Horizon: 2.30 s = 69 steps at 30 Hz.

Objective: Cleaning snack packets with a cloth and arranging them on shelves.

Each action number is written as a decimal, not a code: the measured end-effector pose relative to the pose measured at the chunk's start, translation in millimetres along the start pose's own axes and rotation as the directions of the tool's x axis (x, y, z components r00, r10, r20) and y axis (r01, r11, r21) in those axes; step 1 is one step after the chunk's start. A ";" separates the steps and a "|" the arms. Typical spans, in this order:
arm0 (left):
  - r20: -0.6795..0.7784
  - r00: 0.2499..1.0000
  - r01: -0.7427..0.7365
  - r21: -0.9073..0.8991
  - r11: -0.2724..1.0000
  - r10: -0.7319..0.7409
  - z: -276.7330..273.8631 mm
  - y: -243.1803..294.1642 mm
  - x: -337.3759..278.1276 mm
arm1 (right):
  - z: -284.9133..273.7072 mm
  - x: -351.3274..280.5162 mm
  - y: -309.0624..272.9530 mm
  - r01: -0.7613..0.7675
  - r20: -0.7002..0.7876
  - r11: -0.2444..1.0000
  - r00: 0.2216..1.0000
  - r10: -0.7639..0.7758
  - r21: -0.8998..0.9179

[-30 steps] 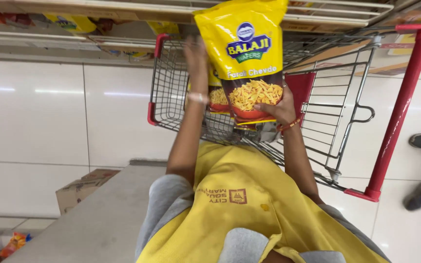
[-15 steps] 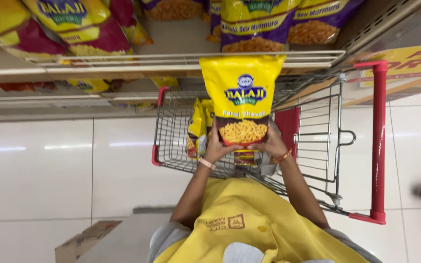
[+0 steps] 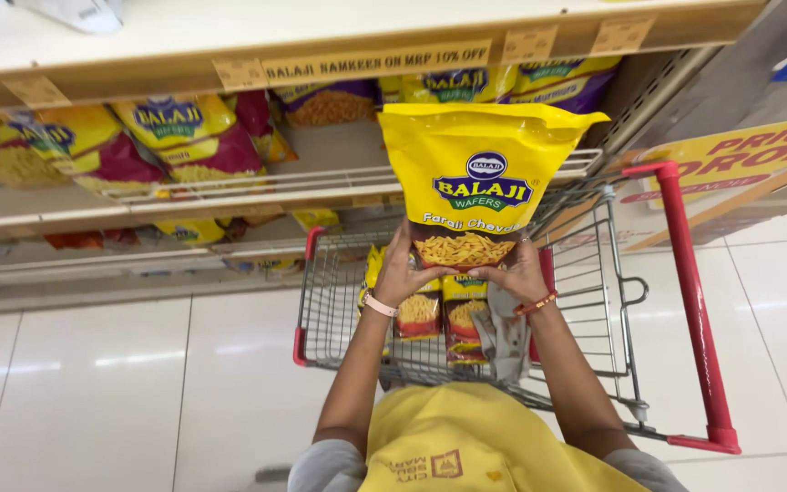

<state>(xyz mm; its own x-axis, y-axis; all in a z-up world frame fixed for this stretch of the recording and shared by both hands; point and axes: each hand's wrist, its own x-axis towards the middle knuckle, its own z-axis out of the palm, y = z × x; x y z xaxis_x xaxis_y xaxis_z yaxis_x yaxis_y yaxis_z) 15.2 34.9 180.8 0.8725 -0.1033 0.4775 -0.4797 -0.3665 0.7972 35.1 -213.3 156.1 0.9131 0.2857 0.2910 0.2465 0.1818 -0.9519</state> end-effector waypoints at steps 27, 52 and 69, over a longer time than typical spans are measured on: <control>-0.295 0.897 -0.311 0.105 0.945 0.328 -87.9 146.8 222.6 | 16.0 198.4 -245.9 0.350 0.081 0.936 0.934 -0.348 -0.020; -0.040 0.882 -0.444 0.262 0.857 0.469 -98.3 94.8 320.3 | -21.0 285.8 -204.8 0.469 0.036 0.866 0.882 -0.471 -0.171; -0.165 0.927 -0.276 0.311 0.910 0.337 -78.3 80.7 322.7 | -25.6 286.1 -193.2 0.502 0.016 0.845 0.861 -0.508 -0.182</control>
<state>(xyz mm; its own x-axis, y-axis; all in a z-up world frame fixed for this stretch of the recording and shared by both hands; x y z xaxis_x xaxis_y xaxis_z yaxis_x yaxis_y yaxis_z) 250.8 44.4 428.2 0.6314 -0.0666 0.7726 -0.6480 -0.5925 0.4785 256.9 -190.7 420.9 0.6557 0.1691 0.7358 0.7260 0.1263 -0.6760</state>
